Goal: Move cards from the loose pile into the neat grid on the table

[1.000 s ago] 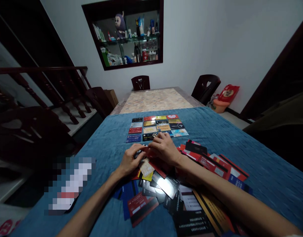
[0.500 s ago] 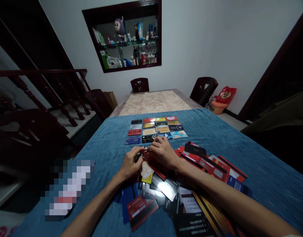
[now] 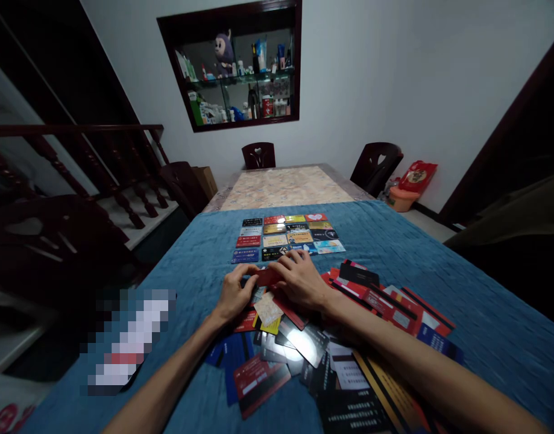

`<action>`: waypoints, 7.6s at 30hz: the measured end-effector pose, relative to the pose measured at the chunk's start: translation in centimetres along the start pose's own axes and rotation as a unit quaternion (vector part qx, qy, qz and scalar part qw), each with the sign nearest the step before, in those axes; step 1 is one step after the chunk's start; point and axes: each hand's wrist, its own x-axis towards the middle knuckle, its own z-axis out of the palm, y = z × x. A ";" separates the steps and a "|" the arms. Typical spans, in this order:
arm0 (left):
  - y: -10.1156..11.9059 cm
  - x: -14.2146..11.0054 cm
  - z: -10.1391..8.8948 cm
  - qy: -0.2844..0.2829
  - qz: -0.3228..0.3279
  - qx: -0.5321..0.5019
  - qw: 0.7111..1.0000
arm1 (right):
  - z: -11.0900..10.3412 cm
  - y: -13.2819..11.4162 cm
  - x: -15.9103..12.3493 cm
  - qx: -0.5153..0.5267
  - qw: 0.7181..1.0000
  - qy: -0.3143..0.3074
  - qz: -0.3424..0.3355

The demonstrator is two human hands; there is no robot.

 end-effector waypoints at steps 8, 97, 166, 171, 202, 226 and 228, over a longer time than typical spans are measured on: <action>-0.8 0.1 -0.3 0.025 -0.001 0.018 1.000 | -0.4 0.0 0.1 -0.031 0.999 -0.013 0.014; -7.6 22.5 4.1 -0.251 0.051 0.363 0.896 | 4.3 18.4 15.9 -0.010 0.957 -0.258 0.132; -12.2 26.1 6.3 -0.349 0.042 0.336 0.874 | 7.9 19.4 18.2 -0.031 0.927 -0.344 0.148; -12.0 26.0 6.3 -0.353 0.048 0.338 0.871 | 8.0 19.7 18.0 -0.028 0.929 -0.344 0.131; -12.0 25.4 5.3 -0.250 0.022 0.311 0.917 | 5.8 20.7 17.2 -0.042 0.957 -0.274 0.084; -2.3 9.3 2.0 -0.170 0.153 0.177 0.957 | -2.7 9.1 6.5 -0.052 0.977 -0.206 0.028; -1.9 8.0 1.6 -0.171 0.147 0.171 0.959 | -3.3 8.0 5.4 -0.046 0.977 -0.205 0.032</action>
